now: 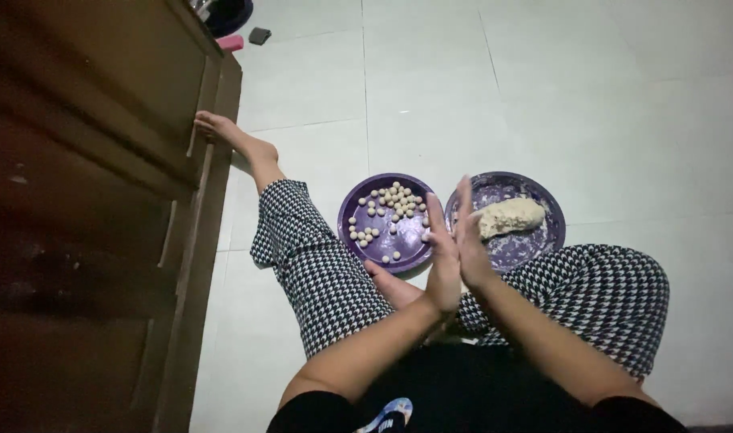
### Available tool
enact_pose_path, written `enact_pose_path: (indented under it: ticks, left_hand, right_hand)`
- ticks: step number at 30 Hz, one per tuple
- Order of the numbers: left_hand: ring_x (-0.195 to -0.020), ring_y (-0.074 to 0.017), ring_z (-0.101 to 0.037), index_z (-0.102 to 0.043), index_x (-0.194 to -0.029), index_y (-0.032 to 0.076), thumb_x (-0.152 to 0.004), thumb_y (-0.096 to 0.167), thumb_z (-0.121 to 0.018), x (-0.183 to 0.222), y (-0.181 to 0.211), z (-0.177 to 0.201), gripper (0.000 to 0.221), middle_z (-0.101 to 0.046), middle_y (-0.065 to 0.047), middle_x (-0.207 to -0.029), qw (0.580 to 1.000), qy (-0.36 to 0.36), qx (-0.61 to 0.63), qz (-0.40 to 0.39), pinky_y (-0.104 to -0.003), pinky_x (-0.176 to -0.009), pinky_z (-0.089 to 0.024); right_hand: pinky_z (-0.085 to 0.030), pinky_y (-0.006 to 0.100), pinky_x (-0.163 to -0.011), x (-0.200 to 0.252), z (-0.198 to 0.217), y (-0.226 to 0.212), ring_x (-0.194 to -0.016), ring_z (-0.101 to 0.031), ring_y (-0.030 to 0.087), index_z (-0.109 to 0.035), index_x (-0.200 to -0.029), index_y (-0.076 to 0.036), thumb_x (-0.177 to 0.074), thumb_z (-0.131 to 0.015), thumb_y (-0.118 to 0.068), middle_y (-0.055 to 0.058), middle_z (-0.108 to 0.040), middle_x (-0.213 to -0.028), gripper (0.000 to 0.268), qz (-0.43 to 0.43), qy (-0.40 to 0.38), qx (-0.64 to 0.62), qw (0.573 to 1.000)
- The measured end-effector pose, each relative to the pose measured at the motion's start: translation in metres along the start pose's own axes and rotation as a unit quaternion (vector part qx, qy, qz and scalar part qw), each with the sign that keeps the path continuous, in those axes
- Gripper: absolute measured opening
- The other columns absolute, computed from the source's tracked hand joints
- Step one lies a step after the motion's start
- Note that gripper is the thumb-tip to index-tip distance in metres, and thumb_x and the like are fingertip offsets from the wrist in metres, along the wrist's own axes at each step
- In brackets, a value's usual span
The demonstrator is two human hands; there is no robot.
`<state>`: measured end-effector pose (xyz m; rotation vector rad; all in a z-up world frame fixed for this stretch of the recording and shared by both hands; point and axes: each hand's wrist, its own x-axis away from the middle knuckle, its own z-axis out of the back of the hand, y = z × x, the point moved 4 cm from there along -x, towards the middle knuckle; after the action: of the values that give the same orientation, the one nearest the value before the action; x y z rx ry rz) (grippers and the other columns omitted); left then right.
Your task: Pinching small pieces of dough from a large mass and rolling them into small spheres between the palms before placing them in a bowl.
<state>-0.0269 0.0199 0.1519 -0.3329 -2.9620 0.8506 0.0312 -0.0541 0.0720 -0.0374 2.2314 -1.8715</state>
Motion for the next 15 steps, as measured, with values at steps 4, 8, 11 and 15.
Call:
enact_pose_path:
  ticks: [4, 8, 11, 15]
  left_hand:
    - [-0.154, -0.0269, 0.002, -0.004, -0.163, 0.026, -0.092, 0.077, -0.01, -0.018, 0.01, 0.032, 0.088, 0.007, -0.006, -0.17, 0.822, -0.074, -0.564, -0.01, -0.05, -0.124, -0.001]
    - [-0.154, -0.0303, 0.017, 0.018, -0.156, 0.019, -0.087, 0.076, 0.001, -0.028, 0.014, 0.005, 0.091, 0.024, -0.01, -0.167, 0.605, -0.018, -0.789, -0.111, -0.053, -0.122, 0.007]
    - [-0.156, -0.0129, -0.01, -0.004, -0.161, 0.053, -0.107, 0.051, -0.025, -0.049, 0.056, 0.087, 0.058, -0.001, 0.01, -0.171, 0.918, -0.11, -0.377, -0.059, -0.033, -0.122, -0.027]
    - [-0.156, -0.0266, 0.014, 0.021, -0.154, 0.018, -0.079, 0.08, 0.009, -0.009, -0.007, 0.008, 0.099, 0.025, -0.005, -0.167, 0.541, 0.023, -0.84, -0.021, -0.053, -0.123, 0.005]
  right_hand:
    - [-0.004, 0.067, -0.119, -0.002, -0.001, -0.027, -0.154, 0.012, 0.042, 0.013, -0.163, -0.021, -0.095, 0.003, -0.071, 0.016, 0.015, -0.169, 0.085, 0.065, 0.024, 0.048, 0.996]
    - [0.0, 0.063, -0.121, 0.012, -0.011, -0.028, -0.154, 0.009, 0.041, 0.011, -0.162, -0.017, -0.095, 0.003, -0.071, 0.017, 0.012, -0.17, 0.086, 0.074, 0.016, 0.082, 0.994]
    - [0.003, 0.06, -0.122, 0.014, -0.02, -0.028, -0.154, 0.007, 0.04, 0.01, -0.161, -0.014, -0.095, 0.003, -0.071, 0.017, 0.009, -0.17, 0.088, 0.086, 0.005, 0.105, 0.991]
    - [0.012, 0.062, -0.12, -0.004, -0.001, -0.032, -0.153, 0.015, 0.044, 0.011, -0.162, -0.012, -0.096, 0.003, -0.073, 0.02, 0.014, -0.169, 0.09, 0.097, 0.043, 0.074, 0.992]
